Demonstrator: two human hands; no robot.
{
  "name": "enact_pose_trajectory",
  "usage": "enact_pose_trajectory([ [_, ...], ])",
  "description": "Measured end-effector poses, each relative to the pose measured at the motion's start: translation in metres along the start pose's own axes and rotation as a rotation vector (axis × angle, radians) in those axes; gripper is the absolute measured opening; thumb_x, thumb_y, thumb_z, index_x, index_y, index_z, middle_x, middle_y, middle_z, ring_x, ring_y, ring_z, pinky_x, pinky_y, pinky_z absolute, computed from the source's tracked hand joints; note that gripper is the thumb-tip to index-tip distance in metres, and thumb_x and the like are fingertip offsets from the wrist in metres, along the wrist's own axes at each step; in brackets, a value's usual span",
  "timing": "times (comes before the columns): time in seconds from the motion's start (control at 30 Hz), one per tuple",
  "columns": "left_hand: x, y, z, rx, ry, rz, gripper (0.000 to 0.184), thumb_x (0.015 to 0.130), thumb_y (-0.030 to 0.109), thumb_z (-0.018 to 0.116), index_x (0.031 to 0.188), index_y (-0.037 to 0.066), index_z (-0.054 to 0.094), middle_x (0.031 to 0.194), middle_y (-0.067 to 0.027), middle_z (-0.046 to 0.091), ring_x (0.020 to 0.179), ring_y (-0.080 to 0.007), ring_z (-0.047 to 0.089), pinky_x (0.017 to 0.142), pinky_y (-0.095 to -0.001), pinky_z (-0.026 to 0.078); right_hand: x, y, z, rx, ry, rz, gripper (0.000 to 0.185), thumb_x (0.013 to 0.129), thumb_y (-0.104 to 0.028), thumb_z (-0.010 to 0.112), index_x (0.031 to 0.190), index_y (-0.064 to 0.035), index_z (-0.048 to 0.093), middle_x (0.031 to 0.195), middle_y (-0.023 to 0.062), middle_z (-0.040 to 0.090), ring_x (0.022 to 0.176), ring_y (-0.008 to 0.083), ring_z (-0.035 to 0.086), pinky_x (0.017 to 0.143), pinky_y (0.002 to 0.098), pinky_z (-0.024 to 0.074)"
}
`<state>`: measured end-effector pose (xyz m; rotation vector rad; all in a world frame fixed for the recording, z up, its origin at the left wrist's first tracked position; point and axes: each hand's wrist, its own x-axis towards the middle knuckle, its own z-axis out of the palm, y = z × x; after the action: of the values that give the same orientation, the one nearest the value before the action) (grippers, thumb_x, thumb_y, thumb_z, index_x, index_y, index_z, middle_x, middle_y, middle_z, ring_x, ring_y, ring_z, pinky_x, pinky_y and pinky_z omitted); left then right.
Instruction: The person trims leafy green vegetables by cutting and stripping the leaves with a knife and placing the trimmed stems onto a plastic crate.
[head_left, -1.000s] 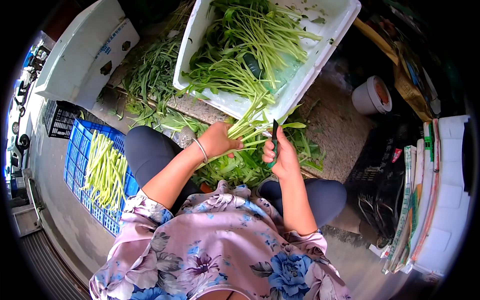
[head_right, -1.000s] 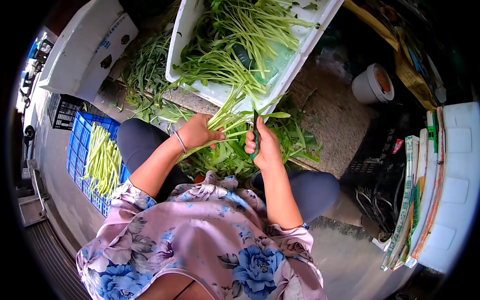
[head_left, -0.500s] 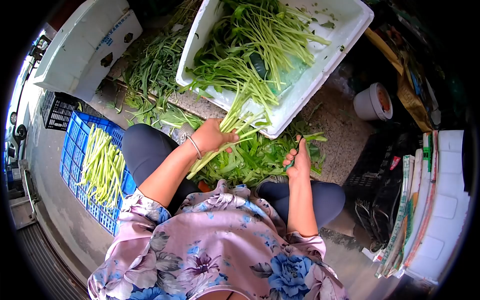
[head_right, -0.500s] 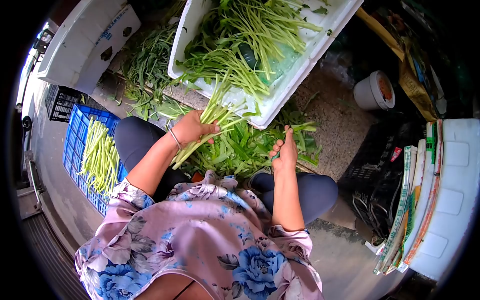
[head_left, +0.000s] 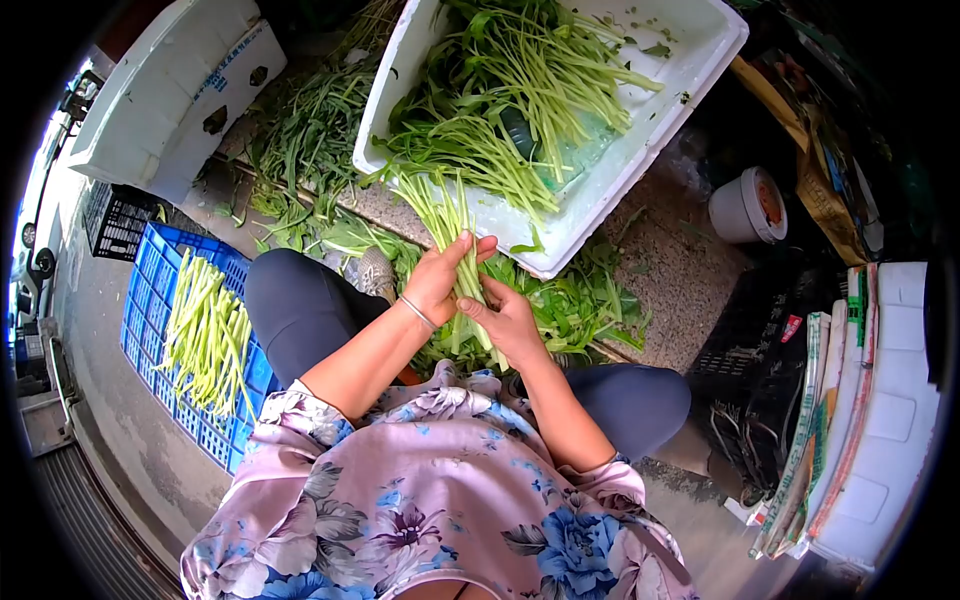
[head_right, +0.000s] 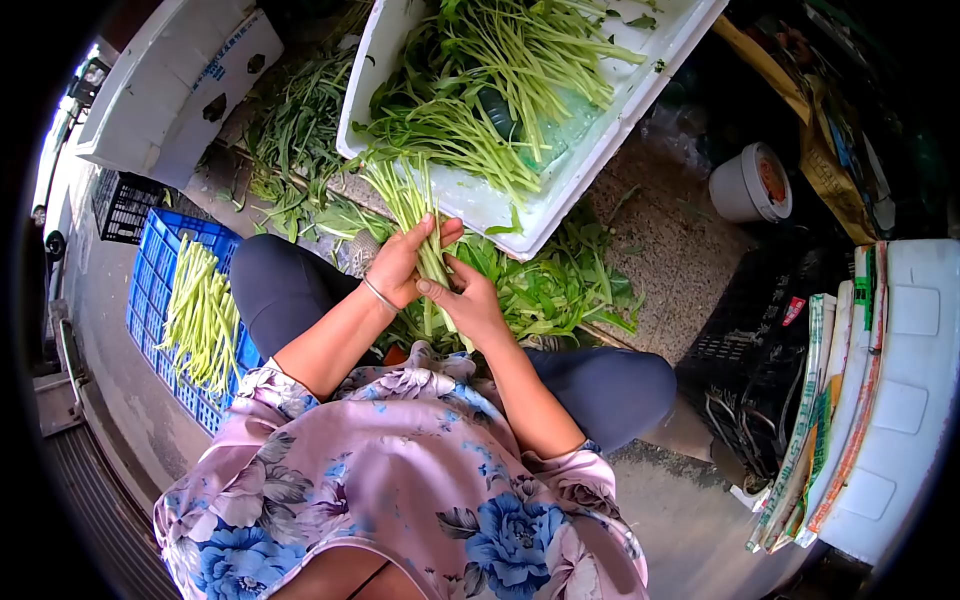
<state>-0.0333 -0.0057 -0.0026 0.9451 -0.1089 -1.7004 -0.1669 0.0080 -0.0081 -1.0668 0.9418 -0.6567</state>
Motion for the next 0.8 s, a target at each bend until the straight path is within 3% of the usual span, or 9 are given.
enact_pose_trajectory([
  [0.07,-0.004,-0.002,0.0,-0.023,-0.014,-0.023,0.026,0.09,0.024,0.049,0.107,0.004,0.05,0.109,-0.011,0.058,0.102,-0.0206,0.054,0.077,-0.035,0.049,0.001,-0.003,0.001,-0.085,-0.02,-0.058,0.055,0.072,-0.024,0.073,0.113,0.0063,0.053,0.097,0.0103,0.061,0.084,0.0116,0.056,0.074,0.0241,0.0445],
  [0.23,-0.012,0.003,-0.002,0.196,-0.044,-0.044,0.038,0.088,0.03,0.053,0.113,0.002,0.048,0.116,-0.011,0.055,0.107,-0.0211,0.051,0.082,-0.0343,0.045,-0.003,0.001,-0.012,-0.087,-0.058,0.085,0.04,0.074,-0.015,0.069,0.106,0.0055,0.055,0.089,0.0086,0.062,0.079,0.0114,0.056,0.069,0.0239,0.0448],
  [0.3,-0.021,0.014,0.0,0.369,0.168,-0.037,0.051,0.086,0.039,0.054,0.119,0.001,0.045,0.124,-0.0122,0.047,0.113,-0.0221,0.046,0.087,-0.0337,0.039,-0.008,-0.003,-0.015,-0.001,0.077,0.189,0.029,0.075,-0.011,0.064,0.1,0.0023,0.057,0.078,0.0066,0.062,0.07,0.0114,0.056,0.067,0.0238,0.044],
  [0.4,-0.05,0.037,0.007,0.246,0.306,0.33,0.069,0.087,0.052,0.044,0.128,-0.002,0.036,0.13,-0.0153,0.042,0.119,-0.0249,0.041,0.094,-0.0341,0.034,-0.006,0.011,-0.037,0.16,0.299,0.171,0.027,0.079,-0.008,0.061,0.104,0.0013,0.056,0.078,0.006,0.061,0.069,0.0115,0.056,0.065,0.024,0.0435],
  [0.47,-0.109,0.06,0.062,0.2,-0.032,0.791,0.075,0.088,0.056,0.034,0.131,-0.005,0.029,0.133,-0.0202,0.037,0.124,-0.031,0.035,0.104,-0.0398,0.025,-0.009,0.011,-0.048,0.147,0.343,0.185,0.027,0.079,-0.009,0.062,0.104,-0.0001,0.057,0.078,0.0049,0.06,0.068,0.0104,0.056,0.062,0.0232,0.0444],
  [0.5,-0.134,0.067,0.083,0.073,-0.34,0.993,0.079,0.088,0.059,0.025,0.134,-0.005,0.022,0.136,-0.023,0.031,0.127,-0.0344,0.03,0.107,-0.041,0.018,-0.01,0.012,-0.053,0.129,0.352,0.193,0.027,0.079,-0.008,0.062,0.105,-0.001,0.057,0.078,0.0038,0.06,0.067,0.0099,0.057,0.06,0.0224,0.0456],
  [0.53,-0.171,0.07,0.125,-0.041,-0.395,1.092,0.079,0.088,0.057,0.026,0.136,-0.005,0.017,0.138,-0.0254,0.025,0.128,-0.0367,0.026,0.106,-0.0406,0.023,-0.01,0.014,-0.054,0.138,0.379,0.168,0.028,0.079,-0.009,0.063,0.105,-0.0012,0.057,0.076,0.0038,0.06,0.065,0.0092,0.056,0.058,0.0219,0.0447],
  [0.67,-0.22,0.079,0.166,0.058,-1.095,1.075,0.077,0.089,0.056,0.026,0.136,-0.004,0.016,0.139,-0.023,0.022,0.13,-0.035,0.021,0.107,-0.0401,0.018,-0.009,0.024,-0.058,0.015,0.396,0.164,0.028,0.078,-0.01,0.064,0.104,0.0,0.057,0.076,0.005,0.06,0.063,0.0105,0.054,0.058,0.0239,0.0432],
  [0.8,-0.217,0.087,0.158,0.091,-1.26,1.016,0.074,0.09,0.054,0.025,0.137,-0.002,0.014,0.141,-0.0207,0.018,0.131,-0.0332,0.015,0.108,-0.0397,0.013,-0.011,0.013,-0.049,0.08,0.403,0.118,0.016,0.078,-0.012,0.064,0.087,0.0004,0.059,0.075,0.005,0.062,0.067,0.0111,0.056,0.063,0.0242,0.0428],
])
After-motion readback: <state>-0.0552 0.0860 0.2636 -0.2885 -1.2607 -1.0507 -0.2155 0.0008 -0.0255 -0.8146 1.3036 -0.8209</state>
